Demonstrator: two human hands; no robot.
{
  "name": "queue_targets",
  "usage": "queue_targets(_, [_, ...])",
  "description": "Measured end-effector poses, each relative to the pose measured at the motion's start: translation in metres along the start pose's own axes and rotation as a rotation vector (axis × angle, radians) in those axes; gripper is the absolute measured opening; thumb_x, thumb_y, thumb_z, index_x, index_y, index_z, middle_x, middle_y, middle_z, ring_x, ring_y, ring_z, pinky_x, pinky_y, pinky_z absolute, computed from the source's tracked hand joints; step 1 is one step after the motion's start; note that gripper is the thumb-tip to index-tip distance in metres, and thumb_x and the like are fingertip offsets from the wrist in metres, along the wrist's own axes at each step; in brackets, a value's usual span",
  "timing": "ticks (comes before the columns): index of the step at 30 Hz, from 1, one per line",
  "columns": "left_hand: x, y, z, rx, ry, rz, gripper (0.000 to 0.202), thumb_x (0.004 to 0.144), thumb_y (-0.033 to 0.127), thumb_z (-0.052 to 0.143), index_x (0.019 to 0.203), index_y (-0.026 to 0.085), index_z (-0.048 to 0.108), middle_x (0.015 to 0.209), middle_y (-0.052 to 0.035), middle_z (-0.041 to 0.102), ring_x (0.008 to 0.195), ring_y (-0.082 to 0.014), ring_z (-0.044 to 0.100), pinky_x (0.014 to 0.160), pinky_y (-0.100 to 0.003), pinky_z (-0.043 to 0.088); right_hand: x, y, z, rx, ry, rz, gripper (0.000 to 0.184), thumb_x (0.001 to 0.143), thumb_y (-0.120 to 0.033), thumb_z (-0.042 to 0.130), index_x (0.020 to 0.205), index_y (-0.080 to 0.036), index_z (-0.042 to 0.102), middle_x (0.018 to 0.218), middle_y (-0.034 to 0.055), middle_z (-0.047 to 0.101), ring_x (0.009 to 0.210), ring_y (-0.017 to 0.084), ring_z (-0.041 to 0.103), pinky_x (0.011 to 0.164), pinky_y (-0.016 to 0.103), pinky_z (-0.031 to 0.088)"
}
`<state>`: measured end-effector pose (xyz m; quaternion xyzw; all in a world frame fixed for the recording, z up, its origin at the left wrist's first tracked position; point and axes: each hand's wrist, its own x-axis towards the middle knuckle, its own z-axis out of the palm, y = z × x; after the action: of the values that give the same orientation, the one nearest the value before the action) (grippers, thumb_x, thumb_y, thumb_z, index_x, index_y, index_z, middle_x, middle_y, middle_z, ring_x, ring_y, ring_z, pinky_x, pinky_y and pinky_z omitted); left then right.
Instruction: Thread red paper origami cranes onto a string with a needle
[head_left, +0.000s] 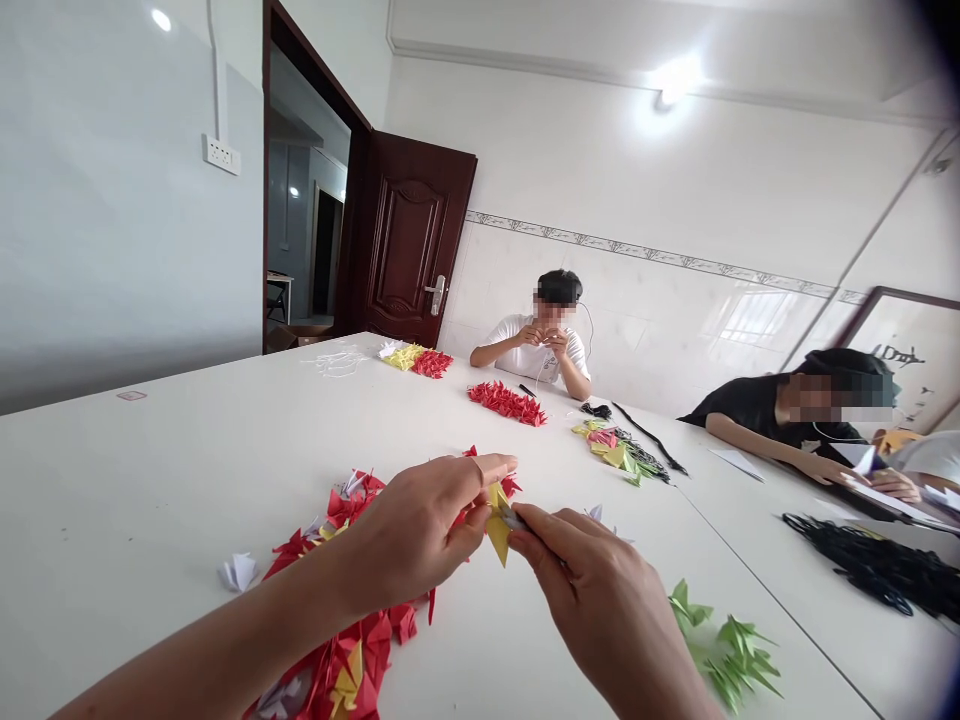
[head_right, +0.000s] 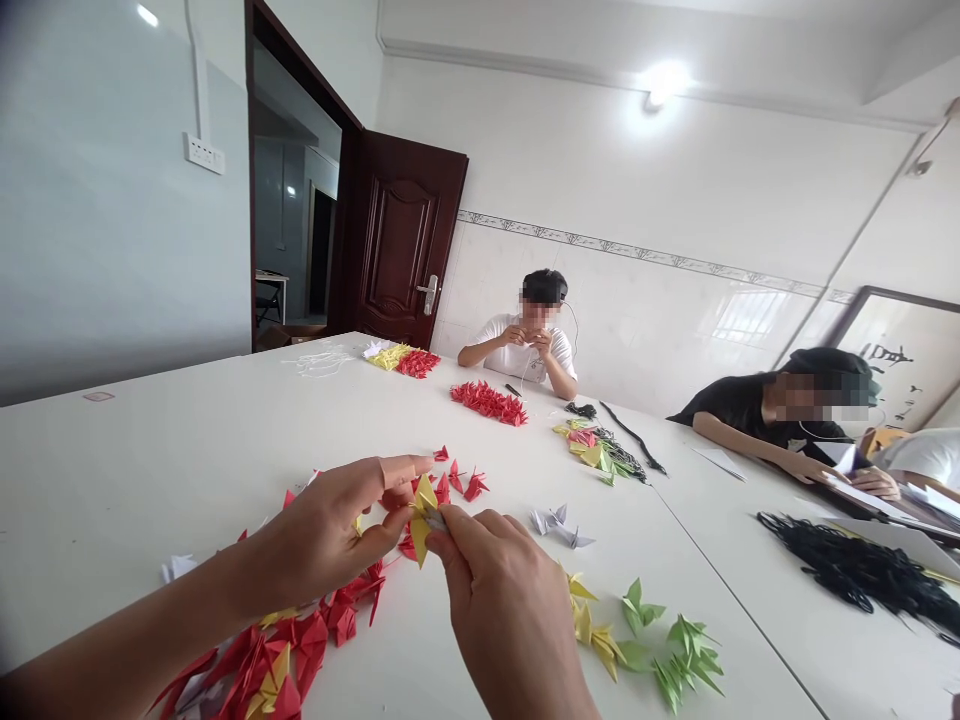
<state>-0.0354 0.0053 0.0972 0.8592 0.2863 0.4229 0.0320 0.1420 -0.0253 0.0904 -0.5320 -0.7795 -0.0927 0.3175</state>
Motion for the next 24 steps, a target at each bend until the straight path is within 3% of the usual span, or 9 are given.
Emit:
queue_targets(3, [0.001, 0.002, -0.001, 0.027, -0.026, 0.036, 0.023, 0.084, 0.013, 0.04, 0.104, 0.018, 0.051, 0.086, -0.0029, 0.063, 0.102, -0.0154, 0.055, 0.087, -0.03, 0.047, 0.0, -0.001, -0.001, -0.013, -0.031, 0.007, 0.027, 0.089, -0.034, 0.039, 0.077, -0.026, 0.062, 0.056, -0.002, 0.055, 0.052, 0.013, 0.05, 0.043, 0.02, 0.028])
queue_targets(5, [0.001, 0.001, -0.001, 0.046, -0.042, 0.035, 0.025, 0.085, 0.014, 0.039, 0.107, 0.018, 0.05, 0.088, -0.0037, 0.063, 0.103, -0.0159, 0.055, 0.086, -0.03, 0.048, 0.001, -0.001, -0.003, -0.002, -0.058, 0.013, 0.027, 0.088, -0.033, 0.04, 0.077, -0.026, 0.062, 0.056, -0.0016, 0.055, 0.051, 0.013, 0.05, 0.043, 0.02, 0.028])
queue_targets(9, [0.0, -0.005, 0.001, 0.033, -0.04, 0.003, 0.036, 0.086, 0.019, 0.04, 0.122, 0.019, 0.041, 0.091, -0.0033, 0.064, 0.092, -0.0149, 0.059, 0.08, -0.029, 0.049, 0.005, -0.001, -0.011, 0.106, -0.074, 0.061, 0.023, 0.088, -0.033, 0.042, 0.089, -0.026, 0.064, 0.061, -0.0009, 0.06, 0.056, 0.013, 0.053, 0.048, 0.02, 0.034])
queue_targets(13, [0.0, -0.007, 0.004, -0.044, -0.077, -0.102, 0.039, 0.086, 0.022, 0.043, 0.124, 0.023, 0.036, 0.09, -0.0005, 0.065, 0.081, -0.0125, 0.061, 0.07, -0.024, 0.05, 0.01, 0.0, -0.014, 0.301, -0.03, 0.147, 0.021, 0.081, -0.037, 0.053, 0.095, -0.024, 0.063, 0.073, -0.0016, 0.065, 0.059, 0.012, 0.053, 0.053, 0.02, 0.039])
queue_targets(18, [0.0, -0.001, 0.008, -0.165, -0.117, -0.219, 0.037, 0.085, 0.028, 0.045, 0.12, 0.022, 0.036, 0.082, 0.0008, 0.065, 0.065, -0.0108, 0.059, 0.056, -0.02, 0.048, 0.011, 0.0, -0.005, 0.391, -0.084, 0.183, 0.011, 0.077, -0.026, 0.055, 0.077, -0.02, 0.064, 0.061, -0.0034, 0.059, 0.052, 0.009, 0.045, 0.047, 0.018, 0.034])
queue_targets(21, [0.001, 0.003, 0.009, -0.187, -0.139, -0.23, 0.04, 0.084, 0.03, 0.046, 0.122, 0.023, 0.035, 0.087, -0.0007, 0.065, 0.068, -0.0115, 0.059, 0.057, -0.021, 0.048, 0.011, 0.003, -0.004, 0.412, -0.105, 0.179, 0.011, 0.076, -0.025, 0.054, 0.069, -0.018, 0.061, 0.055, -0.0049, 0.052, 0.049, 0.008, 0.038, 0.045, 0.018, 0.031])
queue_targets(24, [0.004, -0.001, 0.004, -0.132, -0.161, -0.257, 0.037, 0.084, 0.032, 0.044, 0.12, 0.024, 0.042, 0.102, -0.0033, 0.062, 0.078, -0.0134, 0.059, 0.062, -0.022, 0.049, 0.015, 0.02, -0.009, 0.422, -0.097, 0.235, 0.018, 0.077, -0.03, 0.051, 0.066, -0.018, 0.058, 0.054, -0.0049, 0.047, 0.048, 0.008, 0.036, 0.044, 0.018, 0.029])
